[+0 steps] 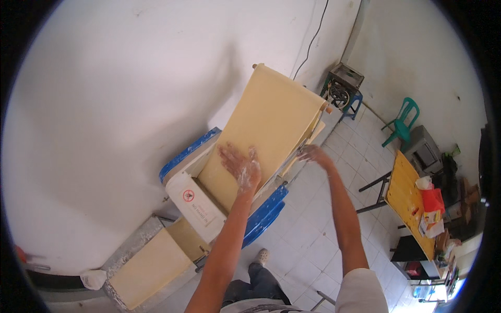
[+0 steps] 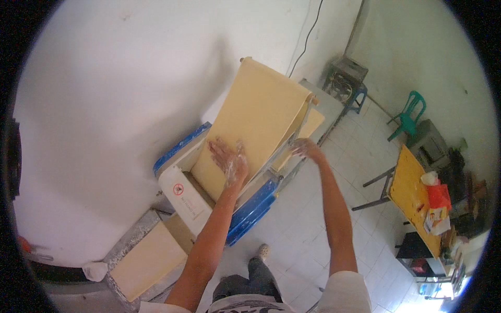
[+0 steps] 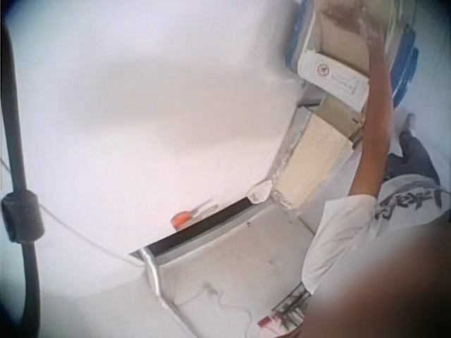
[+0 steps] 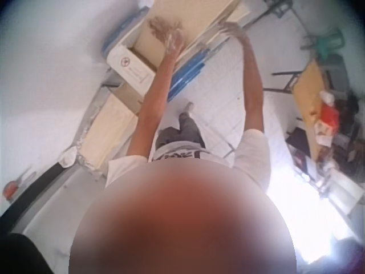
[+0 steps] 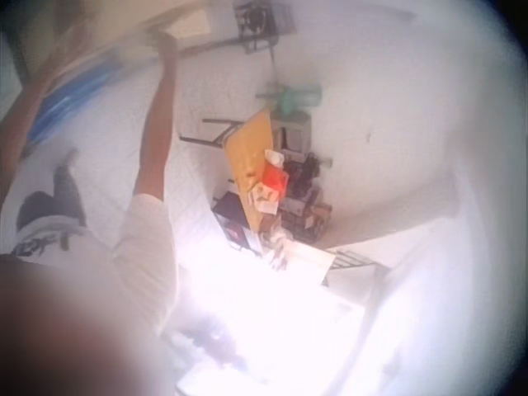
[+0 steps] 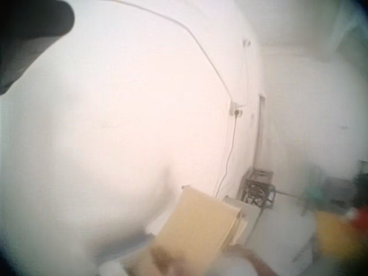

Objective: The person feeds a sheet of dough through a dough sheeter, repeatedly folding and dusting it with flour to prevent sticking. The person adjusts the dough's position and guides it through the machine multiple times to achieve a uniform thickness.

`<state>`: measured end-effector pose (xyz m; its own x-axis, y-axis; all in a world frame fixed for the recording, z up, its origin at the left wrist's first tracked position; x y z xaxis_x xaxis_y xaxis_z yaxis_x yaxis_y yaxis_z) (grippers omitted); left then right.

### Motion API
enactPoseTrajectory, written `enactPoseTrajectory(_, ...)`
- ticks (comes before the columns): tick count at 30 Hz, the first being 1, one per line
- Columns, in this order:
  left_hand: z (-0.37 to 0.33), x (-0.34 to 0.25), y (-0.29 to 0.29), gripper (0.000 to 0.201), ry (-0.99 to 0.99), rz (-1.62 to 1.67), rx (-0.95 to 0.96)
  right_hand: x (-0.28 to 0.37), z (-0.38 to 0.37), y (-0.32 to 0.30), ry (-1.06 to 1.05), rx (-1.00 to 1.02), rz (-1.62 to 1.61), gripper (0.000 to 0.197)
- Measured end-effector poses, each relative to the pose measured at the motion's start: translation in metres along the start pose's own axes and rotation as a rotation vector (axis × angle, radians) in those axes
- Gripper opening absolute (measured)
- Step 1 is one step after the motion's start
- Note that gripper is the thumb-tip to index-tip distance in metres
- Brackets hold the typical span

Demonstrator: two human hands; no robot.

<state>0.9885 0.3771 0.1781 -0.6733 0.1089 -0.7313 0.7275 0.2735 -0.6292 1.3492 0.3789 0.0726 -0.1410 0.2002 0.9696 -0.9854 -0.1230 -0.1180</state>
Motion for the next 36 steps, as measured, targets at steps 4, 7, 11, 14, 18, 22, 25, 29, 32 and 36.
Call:
enactPoseTrajectory(4, -0.008, 0.022, 0.024, 0.088, -0.1, -0.069, 0.077, -0.053, -0.064, 0.037, -0.103, -0.282, 0.549, 0.054)
enactPoseTrajectory(7, -0.007, 0.033, 0.026, 0.087, -0.124, -0.13, 0.134, -0.071, -0.086, 0.039, 0.047, -0.29, 0.522, 0.053)
enactPoseTrajectory(11, -0.003, 0.031, 0.024, 0.087, -0.117, -0.237, 0.212, -0.049, -0.084, -0.012, 0.12, -0.297, 0.413, 0.052)
enactPoseTrajectory(14, -0.002, 0.028, 0.023, 0.087, -0.128, -0.263, 0.211, -0.006, -0.075, -0.068, 0.138, -0.356, 0.283, 0.051)
enactPoseTrajectory(18, 0.0, 0.027, 0.024, 0.084, -0.132, -0.309, 0.217, 0.082, -0.085, -0.132, 0.079, -0.445, 0.165, 0.05)
enactPoseTrajectory(22, -0.001, 0.025, 0.023, 0.085, -0.127, -0.225, 0.215, 0.156, -0.106, -0.162, 0.034, -0.481, 0.077, 0.05)
enactPoseTrajectory(25, -0.002, 0.022, 0.022, 0.086, -0.131, -0.199, 0.213, 0.177, -0.117, -0.159, 0.049, -0.481, 0.035, 0.05)
enactPoseTrajectory(29, 0.0, 0.025, 0.023, 0.086, -0.159, -0.24, 0.238, 0.17, -0.119, -0.141, 0.102, -0.461, 0.001, 0.05)
enactPoseTrajectory(32, -0.003, 0.028, 0.023, 0.085, -0.164, -0.223, 0.218, 0.152, -0.12, -0.126, 0.165, -0.444, -0.008, 0.05)
enactPoseTrajectory(36, -0.006, 0.027, 0.009, 0.085, -0.256, -0.19, 0.273, 0.096, -0.12, -0.099, 0.322, -0.371, -0.005, 0.05)
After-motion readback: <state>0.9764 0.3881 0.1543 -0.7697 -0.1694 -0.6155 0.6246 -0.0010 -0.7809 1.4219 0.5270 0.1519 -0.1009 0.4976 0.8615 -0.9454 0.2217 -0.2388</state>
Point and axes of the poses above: each hand's wrist, its own z-axis away from the middle knuckle, its own y-axis out of the palm, x = y × z, the point moved 5 cm from there along -z, towards the middle knuckle, and after that the axes turned 4 degrees about y, right-handed, at the moved point
